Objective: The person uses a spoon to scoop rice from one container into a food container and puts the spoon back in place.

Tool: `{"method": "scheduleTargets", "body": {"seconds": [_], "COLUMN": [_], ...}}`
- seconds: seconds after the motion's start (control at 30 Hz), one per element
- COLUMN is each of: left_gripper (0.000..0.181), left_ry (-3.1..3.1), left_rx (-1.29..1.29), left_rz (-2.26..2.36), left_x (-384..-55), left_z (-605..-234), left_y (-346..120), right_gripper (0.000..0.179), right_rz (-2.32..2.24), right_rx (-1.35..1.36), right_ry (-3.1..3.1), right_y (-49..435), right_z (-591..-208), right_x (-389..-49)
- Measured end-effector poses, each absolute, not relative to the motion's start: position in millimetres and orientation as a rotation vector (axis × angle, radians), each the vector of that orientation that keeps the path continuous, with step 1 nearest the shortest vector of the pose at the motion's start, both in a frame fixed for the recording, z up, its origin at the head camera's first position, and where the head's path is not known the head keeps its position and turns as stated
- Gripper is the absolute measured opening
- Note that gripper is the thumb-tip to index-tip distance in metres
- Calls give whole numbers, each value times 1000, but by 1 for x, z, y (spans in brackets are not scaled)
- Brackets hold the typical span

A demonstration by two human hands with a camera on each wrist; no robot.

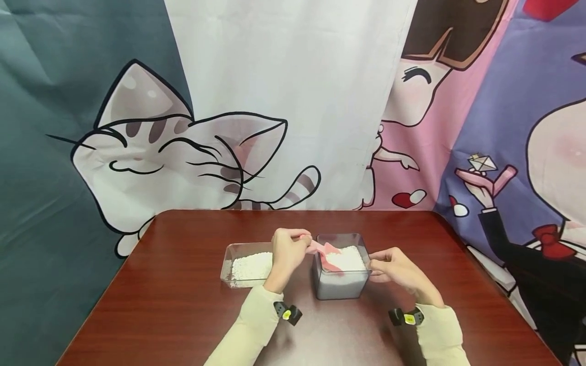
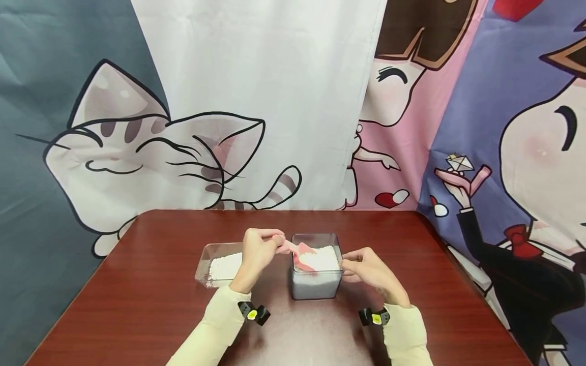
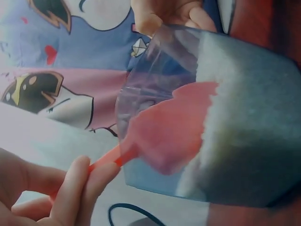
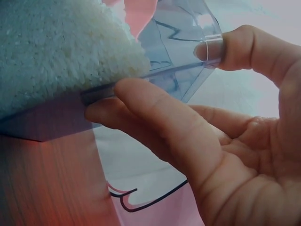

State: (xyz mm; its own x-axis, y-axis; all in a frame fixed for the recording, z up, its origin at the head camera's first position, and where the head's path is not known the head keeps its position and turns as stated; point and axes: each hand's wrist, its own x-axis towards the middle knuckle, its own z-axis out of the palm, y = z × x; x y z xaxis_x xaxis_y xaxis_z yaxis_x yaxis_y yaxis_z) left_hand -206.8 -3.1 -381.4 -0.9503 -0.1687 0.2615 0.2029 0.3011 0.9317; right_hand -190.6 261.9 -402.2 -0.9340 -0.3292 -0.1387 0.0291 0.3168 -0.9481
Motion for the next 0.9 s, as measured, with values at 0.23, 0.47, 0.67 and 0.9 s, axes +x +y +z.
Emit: {"method": "scheduleTargets", "body": {"seconds": [0.23, 0.47, 0.67, 0.9], "left_gripper": [7, 18, 27, 26], "left_ry": [-1758, -1491, -1408, -1315], "left_rx": [-43, -15, 73, 63], "left_rz": [-2329, -2642, -2803, -2876], "left_x": [-209, -199, -200, -198], "left_z": [-417, -412, -411, -405], "left_y": [-15, -19, -22, -27], "right_gripper": [41, 40, 38, 36], "right_rz": [-1640, -1642, -1665, -1656], "right_rx": [-244, -264, -267, -279], "right_ry": [2287, 2273, 2246, 2249], "right_y": [260, 260, 259, 260], "right_z": [-403, -401, -400, -400], "right_x": [-192, -189, -188, -189]}}
